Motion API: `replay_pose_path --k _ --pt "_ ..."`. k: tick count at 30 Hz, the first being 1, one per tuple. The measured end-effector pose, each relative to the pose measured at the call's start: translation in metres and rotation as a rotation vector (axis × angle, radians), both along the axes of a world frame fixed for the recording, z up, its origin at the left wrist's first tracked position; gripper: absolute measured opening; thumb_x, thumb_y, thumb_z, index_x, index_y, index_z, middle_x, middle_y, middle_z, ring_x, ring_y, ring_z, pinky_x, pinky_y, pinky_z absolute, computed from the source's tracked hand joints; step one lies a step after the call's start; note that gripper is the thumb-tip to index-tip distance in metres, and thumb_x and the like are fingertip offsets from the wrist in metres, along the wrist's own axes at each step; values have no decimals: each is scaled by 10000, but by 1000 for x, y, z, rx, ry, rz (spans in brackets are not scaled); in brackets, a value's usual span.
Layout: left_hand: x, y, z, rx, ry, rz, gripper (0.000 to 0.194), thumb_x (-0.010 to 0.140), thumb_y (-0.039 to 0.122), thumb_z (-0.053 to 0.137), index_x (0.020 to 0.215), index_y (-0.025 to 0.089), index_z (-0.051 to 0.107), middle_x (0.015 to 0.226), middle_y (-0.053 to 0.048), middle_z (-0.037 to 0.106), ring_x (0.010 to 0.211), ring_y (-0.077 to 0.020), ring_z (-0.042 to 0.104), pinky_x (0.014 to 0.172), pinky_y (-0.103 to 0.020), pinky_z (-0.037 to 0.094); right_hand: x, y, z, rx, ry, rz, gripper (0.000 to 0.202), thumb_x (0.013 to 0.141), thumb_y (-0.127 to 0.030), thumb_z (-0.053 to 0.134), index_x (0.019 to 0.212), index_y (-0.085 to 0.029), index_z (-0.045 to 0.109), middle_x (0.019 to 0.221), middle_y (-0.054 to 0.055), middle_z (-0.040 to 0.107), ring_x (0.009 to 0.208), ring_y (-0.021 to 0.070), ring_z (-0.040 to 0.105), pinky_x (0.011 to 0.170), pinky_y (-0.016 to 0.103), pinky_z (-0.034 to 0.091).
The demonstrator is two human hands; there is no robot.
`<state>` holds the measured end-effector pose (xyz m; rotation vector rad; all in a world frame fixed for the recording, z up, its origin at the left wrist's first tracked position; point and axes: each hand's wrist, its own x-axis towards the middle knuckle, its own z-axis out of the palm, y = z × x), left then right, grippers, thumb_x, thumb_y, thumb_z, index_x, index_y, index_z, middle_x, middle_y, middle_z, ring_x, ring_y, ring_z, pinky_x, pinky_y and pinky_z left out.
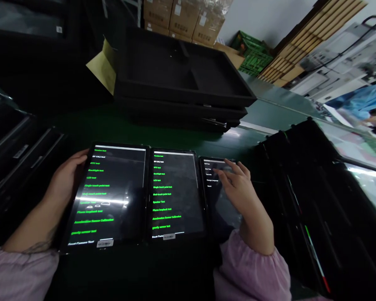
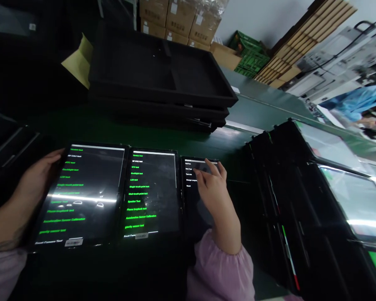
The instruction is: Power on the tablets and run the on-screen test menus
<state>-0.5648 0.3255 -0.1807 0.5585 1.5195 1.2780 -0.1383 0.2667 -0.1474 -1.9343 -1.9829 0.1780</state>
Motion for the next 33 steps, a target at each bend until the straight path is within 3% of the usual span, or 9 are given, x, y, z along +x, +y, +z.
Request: replay_pose_path --k 4,7,12,21,26,30,32,33 --pt "1 -1 0 3 -4 15 406 596 303 743 991 211 759 862 26 767 763 -160 677 627 -208 513 -14 -4 8 57 28 -7 517 1035 -463 356 1091 -206 801 1421 144 602 1463 379 360 1171 672 318" --pt "2 -1 1 13 -3 16 423 572 319 763 983 217 765 872 24 770 778 -171 680 632 -217 521 -43 -7 15 73 78 106 462 1050 -421 375 1167 -222 775 1488 109 545 1483 378 319 1167 661 348" --pt "-1 -3 2 19 5 -31 443 570 296 761 1009 233 769 924 7 775 833 -206 690 639 -249 524 -82 -8 15 -58 135 268 413 1061 -356 387 1260 -221 723 1605 74 392 1555 366 138 1195 641 342" --pt "-2 -12 7 44 13 -150 619 528 278 770 1140 209 709 1082 -39 759 1013 -293 669 790 -343 531 -85 -12 8 -122 111 309 416 1064 -366 383 1277 -236 715 1638 54 328 1559 379 93 1208 662 298" --pt "-5 -16 9 24 14 -212 709 492 244 740 1198 208 682 1113 -49 753 1043 -298 671 803 -338 537 -77 -14 12 -28 98 306 429 1059 -395 380 1234 -239 739 1610 62 391 1538 385 184 1168 661 355" --pt "-8 -16 5 9 43 -223 757 500 254 763 1251 221 665 1115 -42 750 1041 -280 679 805 -319 545 -53 -20 28 69 99 214 458 1050 -452 374 1194 -237 752 1510 81 527 1463 365 374 1107 592 440" --pt "-8 -15 5 -1 66 -218 749 512 260 788 1251 235 669 1111 -34 749 1039 -281 679 809 -326 553 -39 -23 39 52 109 139 477 1036 -490 382 1141 -233 770 1336 94 659 1274 322 584 985 474 533" --pt "-8 -15 5 -9 77 -212 742 510 256 802 1241 242 676 1104 -29 750 1042 -287 678 818 -336 559 -33 -25 44 20 114 91 496 1026 -513 385 1076 -223 785 1161 95 725 1084 282 679 862 402 566"
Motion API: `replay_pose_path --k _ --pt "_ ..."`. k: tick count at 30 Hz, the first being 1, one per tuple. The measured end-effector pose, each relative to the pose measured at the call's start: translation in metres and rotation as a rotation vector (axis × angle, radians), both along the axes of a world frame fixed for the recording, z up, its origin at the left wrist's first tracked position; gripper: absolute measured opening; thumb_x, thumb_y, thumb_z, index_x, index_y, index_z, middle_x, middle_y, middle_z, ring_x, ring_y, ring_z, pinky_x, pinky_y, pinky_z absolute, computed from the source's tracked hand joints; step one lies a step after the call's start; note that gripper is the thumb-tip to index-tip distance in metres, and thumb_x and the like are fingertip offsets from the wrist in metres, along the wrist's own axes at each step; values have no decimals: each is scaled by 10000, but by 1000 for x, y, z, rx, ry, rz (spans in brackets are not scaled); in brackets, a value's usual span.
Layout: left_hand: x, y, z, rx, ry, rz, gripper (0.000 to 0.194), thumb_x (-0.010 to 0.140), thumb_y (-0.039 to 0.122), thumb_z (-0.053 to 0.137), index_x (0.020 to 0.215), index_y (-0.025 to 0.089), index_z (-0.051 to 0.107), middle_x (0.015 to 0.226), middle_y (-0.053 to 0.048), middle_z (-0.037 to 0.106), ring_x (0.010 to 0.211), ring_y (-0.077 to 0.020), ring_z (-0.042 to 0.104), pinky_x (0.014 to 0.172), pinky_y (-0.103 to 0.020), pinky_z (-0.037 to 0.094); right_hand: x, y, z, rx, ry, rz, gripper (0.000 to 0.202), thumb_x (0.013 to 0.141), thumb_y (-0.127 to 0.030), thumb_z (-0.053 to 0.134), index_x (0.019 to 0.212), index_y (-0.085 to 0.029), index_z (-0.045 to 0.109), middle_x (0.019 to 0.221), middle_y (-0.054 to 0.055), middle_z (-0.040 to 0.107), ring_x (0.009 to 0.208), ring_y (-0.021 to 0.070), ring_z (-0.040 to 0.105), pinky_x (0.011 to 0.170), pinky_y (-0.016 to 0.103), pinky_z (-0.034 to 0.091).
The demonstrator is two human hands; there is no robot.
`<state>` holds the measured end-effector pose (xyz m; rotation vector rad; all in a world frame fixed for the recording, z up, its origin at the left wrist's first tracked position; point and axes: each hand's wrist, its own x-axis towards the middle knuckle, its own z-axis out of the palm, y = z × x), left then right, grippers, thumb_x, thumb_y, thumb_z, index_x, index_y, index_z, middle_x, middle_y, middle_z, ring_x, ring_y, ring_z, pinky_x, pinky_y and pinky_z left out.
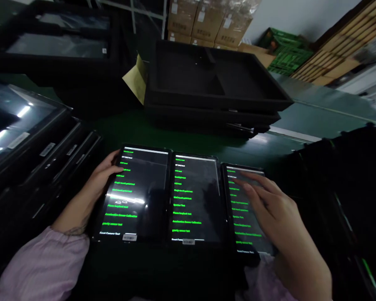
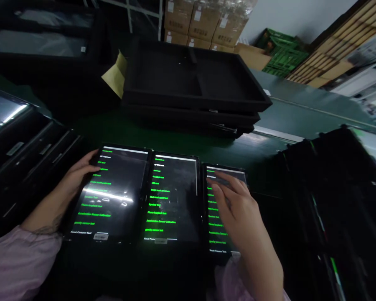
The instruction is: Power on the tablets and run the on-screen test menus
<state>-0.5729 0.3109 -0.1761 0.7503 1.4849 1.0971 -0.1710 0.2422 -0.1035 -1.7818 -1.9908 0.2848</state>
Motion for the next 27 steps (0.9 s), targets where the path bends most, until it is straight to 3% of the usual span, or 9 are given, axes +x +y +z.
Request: replay_pose_path --k 2,4,8,13,17,19,23,26,27 --pt "1 2 1 -5 14 15 714 507 241 801 1213 258 692 1098 -18 754 1079 -307 669 868 -368 568 10 -2 8 -93 -2 -108 558 998 -563 388 839 -200 781 727 55 685 649 193 649 596 308 501" --pt "3 4 2 2 -2 56 619 531 235 750 1148 269 716 1105 -6 757 1161 -332 639 945 -422 570 17 -1 11 -170 -13 -213 611 970 -603 376 605 -205 661 503 10 513 460 147 484 486 291 379" --pt "6 6 7 -13 -38 101 403 593 233 653 972 330 749 1098 32 763 1284 -352 578 1059 -508 548 21 4 1 -276 0 -274 590 953 -607 365 522 -226 498 513 21 522 491 144 472 508 287 340" --pt "9 7 10 2 -25 91 369 625 239 631 956 349 753 1105 47 763 1323 -362 555 1198 -560 419 20 8 -13 -336 29 -242 564 942 -579 413 496 -236 443 479 14 499 466 141 441 491 289 310" --pt "3 10 6 22 -46 86 360 664 230 635 981 335 767 1132 33 760 1349 -342 537 1283 -541 252 18 10 -3 -275 39 -247 566 925 -612 390 495 -244 393 484 14 487 468 135 425 488 285 314" --pt "-6 4 7 42 -57 82 313 692 268 668 979 323 781 1136 9 762 1347 -345 540 1285 -539 231 19 10 6 -211 48 -258 588 912 -666 352 505 -246 410 487 13 473 466 136 425 484 285 320" --pt "-31 -43 18 57 -49 79 314 665 418 794 958 307 813 1201 -37 747 1342 -347 545 1237 -485 339 38 1 9 -215 24 -282 646 822 -790 338 495 -259 508 452 27 479 431 178 471 464 320 363" --pt "-48 -108 44 -23 128 35 445 609 575 826 974 320 822 1234 -77 733 1297 -374 582 1153 -471 450 67 -5 -8 -243 6 -285 603 792 -806 382 542 -307 613 535 75 603 463 219 568 460 349 410" --pt "-51 -131 57 -66 215 5 483 615 619 806 1004 333 818 1249 -78 726 1279 -380 596 1124 -467 479 76 -4 -14 -249 -1 -221 526 802 -783 447 614 -351 681 603 86 657 498 212 608 467 339 426"
